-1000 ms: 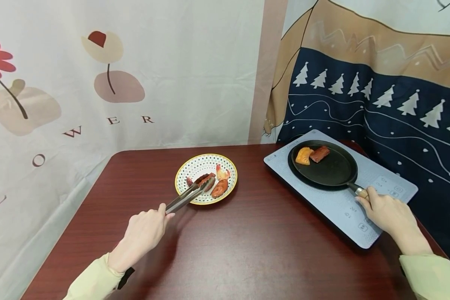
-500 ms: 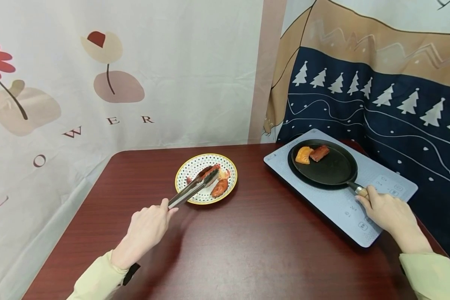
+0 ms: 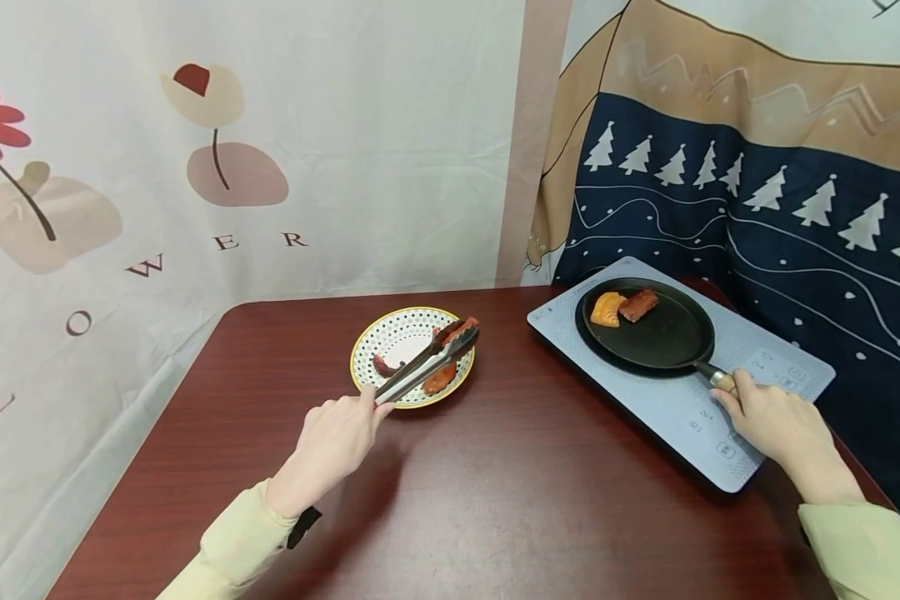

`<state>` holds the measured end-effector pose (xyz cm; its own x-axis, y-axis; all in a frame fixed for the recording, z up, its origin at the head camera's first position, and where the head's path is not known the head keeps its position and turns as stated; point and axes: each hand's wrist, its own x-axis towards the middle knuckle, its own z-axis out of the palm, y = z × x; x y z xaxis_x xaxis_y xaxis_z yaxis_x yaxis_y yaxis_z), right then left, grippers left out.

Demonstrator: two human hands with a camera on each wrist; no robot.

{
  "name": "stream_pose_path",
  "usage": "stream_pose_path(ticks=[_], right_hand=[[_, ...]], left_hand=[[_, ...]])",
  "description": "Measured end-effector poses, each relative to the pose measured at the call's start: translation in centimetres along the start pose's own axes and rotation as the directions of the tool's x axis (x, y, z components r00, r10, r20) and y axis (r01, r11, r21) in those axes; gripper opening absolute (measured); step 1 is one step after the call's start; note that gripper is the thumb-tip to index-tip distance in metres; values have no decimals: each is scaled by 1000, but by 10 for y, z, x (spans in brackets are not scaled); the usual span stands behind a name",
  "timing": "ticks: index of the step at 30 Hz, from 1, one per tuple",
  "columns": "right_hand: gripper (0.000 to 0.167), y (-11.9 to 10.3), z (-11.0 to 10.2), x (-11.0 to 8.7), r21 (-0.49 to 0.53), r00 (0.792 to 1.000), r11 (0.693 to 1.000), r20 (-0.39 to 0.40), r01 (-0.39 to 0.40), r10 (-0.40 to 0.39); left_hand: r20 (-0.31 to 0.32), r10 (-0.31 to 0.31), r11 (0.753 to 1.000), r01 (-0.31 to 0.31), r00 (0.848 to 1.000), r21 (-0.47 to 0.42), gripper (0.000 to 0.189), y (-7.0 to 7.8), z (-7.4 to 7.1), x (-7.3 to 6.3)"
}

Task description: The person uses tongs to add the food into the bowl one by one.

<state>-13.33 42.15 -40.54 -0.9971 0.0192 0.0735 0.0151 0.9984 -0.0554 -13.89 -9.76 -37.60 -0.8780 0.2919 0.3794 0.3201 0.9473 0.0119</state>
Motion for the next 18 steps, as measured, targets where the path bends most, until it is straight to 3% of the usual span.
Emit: stream_pose_path(ticks=[4,9,12,18], right_hand=[[39,0,0,0,1,1000,1000,-2,2,-2],[38,0,-1,1,-1,1000,1000,-9,3,-3],[38,0,-1,1,-3,1000,1000,-2,1,-1],[38,-1,-1,1,-7,1000,1000,8,-6,6]], left_hand=[[2,41,999,-41,999,-4,31,13,3,9],[-115,146,989,-145,983,17,33,30,11,20],[-156,175,984,-175,972,15,33,42,16,28],[-128,184,982,-188,975,-21,31,66,21,44]])
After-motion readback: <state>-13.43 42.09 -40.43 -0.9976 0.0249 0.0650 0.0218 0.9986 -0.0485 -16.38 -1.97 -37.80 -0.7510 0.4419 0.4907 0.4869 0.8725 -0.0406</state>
